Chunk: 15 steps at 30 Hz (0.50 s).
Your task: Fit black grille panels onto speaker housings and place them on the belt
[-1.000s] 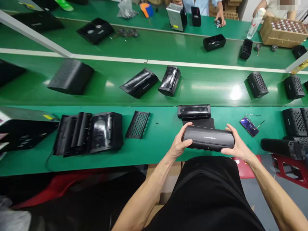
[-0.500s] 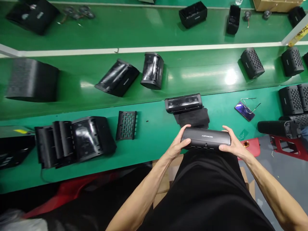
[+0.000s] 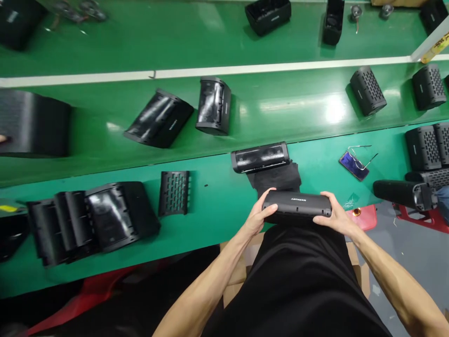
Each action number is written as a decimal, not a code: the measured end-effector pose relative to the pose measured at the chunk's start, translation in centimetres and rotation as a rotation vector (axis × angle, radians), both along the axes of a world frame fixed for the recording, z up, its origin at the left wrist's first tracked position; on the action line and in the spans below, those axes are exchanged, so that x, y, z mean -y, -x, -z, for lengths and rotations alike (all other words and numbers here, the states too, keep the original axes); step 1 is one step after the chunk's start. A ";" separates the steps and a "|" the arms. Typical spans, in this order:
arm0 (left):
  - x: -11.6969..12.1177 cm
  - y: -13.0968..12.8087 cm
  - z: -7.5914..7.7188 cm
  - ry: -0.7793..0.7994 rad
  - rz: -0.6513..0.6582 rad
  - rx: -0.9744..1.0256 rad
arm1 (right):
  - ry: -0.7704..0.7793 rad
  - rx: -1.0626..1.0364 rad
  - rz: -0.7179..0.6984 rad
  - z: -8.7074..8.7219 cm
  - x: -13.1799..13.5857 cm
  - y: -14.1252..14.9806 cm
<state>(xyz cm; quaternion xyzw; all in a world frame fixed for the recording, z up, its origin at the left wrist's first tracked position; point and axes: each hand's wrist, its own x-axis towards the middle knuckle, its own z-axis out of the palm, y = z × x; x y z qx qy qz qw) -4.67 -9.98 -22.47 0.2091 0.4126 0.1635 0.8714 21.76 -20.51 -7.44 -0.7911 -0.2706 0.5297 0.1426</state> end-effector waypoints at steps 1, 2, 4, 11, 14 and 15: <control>-0.3 -0.3 0.1 -0.015 0.006 -0.021 | -0.001 0.026 -0.008 0.0 0.1 0.1; -0.8 -0.6 0.2 -0.031 0.023 -0.039 | -0.003 0.043 -0.010 0.1 0.1 0.2; -2.3 -1.7 0.2 -0.080 0.065 -0.064 | -0.027 0.065 -0.012 0.1 -0.2 -0.3; -6.8 0.5 -7.4 -0.311 -0.293 -0.115 | -0.164 0.024 0.238 2.2 -9.7 -8.4; -4.2 5.8 -13.0 -0.286 -0.265 -0.091 | -0.241 0.045 0.384 5.5 -18.3 -12.6; -2.9 7.6 -14.6 -0.216 -0.224 -0.137 | -0.250 0.085 0.390 6.8 -21.1 -13.7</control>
